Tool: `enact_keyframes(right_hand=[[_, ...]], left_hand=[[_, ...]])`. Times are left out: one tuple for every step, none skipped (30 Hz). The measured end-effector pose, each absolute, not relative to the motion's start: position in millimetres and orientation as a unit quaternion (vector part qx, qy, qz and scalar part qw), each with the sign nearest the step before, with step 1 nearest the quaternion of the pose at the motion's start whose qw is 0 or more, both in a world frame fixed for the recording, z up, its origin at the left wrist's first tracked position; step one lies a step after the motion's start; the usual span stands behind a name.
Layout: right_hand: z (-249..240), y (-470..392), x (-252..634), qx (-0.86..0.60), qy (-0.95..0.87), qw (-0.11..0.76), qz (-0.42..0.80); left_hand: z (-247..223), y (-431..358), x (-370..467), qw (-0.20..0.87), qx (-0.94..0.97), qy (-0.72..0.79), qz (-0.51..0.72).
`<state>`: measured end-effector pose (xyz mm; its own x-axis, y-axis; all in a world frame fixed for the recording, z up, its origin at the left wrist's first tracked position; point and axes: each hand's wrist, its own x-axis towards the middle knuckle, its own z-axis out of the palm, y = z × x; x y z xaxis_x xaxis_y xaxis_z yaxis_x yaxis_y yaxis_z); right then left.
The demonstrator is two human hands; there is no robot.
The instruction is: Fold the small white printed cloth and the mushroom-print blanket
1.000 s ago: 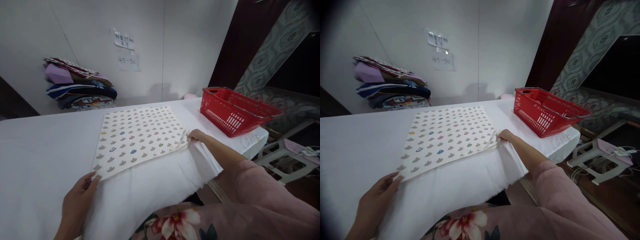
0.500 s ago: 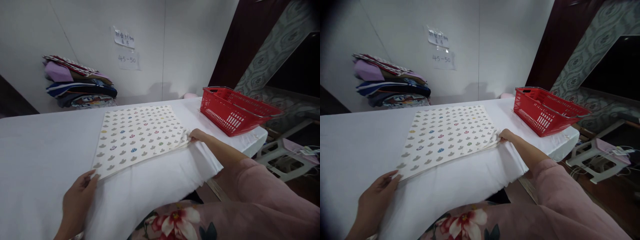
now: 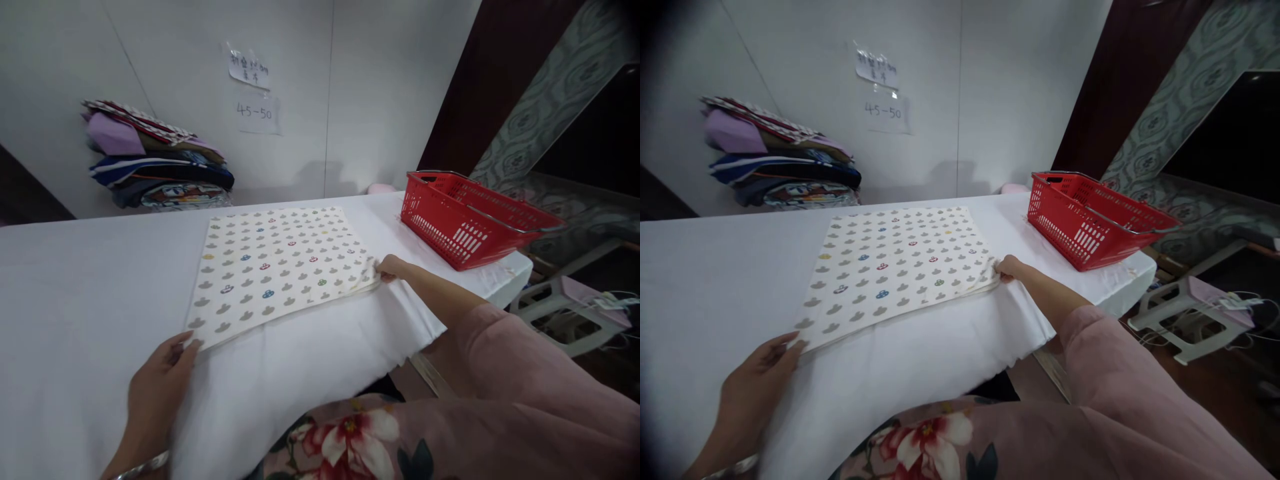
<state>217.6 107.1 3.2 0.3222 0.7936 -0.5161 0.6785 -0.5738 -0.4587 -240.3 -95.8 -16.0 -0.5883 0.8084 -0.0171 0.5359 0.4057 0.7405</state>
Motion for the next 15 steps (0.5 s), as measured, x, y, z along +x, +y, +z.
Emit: enact_keyframes(right_hand=[[3.7, 106.5, 216.9, -0.810, -0.455, 0.082, 0.361], [4.3, 106.0, 216.3, -0.810, -0.455, 0.085, 0.359], [4.9, 105.8, 215.8, -0.811, -0.457, 0.088, 0.355], [5.4, 105.8, 215.5, -0.812, -0.458, 0.089, 0.351], [5.8, 106.1, 215.6, -0.812, -0.460, 0.089, 0.347], [6.0, 106.7, 216.0, -0.813, -0.462, 0.088, 0.343], [6.1, 107.5, 216.6, -0.814, -0.462, 0.085, 0.340], [5.9, 108.3, 217.5, -0.815, -0.463, 0.082, 0.339], [5.6, 109.0, 218.5, -0.816, -0.462, 0.081, 0.339], [5.1, 109.5, 219.6, -0.817, -0.459, 0.080, 0.341], [4.6, 109.8, 220.7, -0.817, -0.455, 0.082, 0.345], [4.1, 109.9, 221.8, -0.817, -0.451, 0.086, 0.350], [3.8, 109.6, 222.9, -0.816, -0.446, 0.092, 0.357], [3.4, 109.1, 224.0, -0.814, -0.441, 0.100, 0.365], [3.2, 108.5, 225.2, -0.810, -0.437, 0.108, 0.375]], left_hand=[[-15.2, -95.7, -239.9, 0.193, 0.409, 0.817, 0.358], [-14.6, -95.6, -239.5, 0.194, 0.407, 0.818, 0.357], [-14.1, -95.3, -239.3, 0.195, 0.404, 0.819, 0.357], [-13.8, -95.0, -239.2, 0.197, 0.403, 0.819, 0.357], [-13.8, -94.7, -239.2, 0.199, 0.401, 0.820, 0.358], [-13.8, -94.5, -239.3, 0.200, 0.399, 0.820, 0.358], [-14.0, -94.3, -239.5, 0.200, 0.398, 0.821, 0.356], [-14.3, -94.2, -239.8, 0.200, 0.398, 0.823, 0.351], [-14.6, -94.3, -240.1, 0.200, 0.399, 0.825, 0.347], [-15.0, -94.3, -240.5, 0.199, 0.401, 0.826, 0.343], [-15.4, -94.4, -240.9, 0.198, 0.403, 0.825, 0.342], [-15.8, -94.4, -241.3, 0.197, 0.407, 0.824, 0.343], [-16.4, -94.3, -241.9, 0.196, 0.408, 0.822, 0.345], [-17.1, -94.1, -242.5, 0.195, 0.408, 0.822, 0.347], [-17.9, -93.7, -243.1, 0.193, 0.407, 0.822, 0.348]])
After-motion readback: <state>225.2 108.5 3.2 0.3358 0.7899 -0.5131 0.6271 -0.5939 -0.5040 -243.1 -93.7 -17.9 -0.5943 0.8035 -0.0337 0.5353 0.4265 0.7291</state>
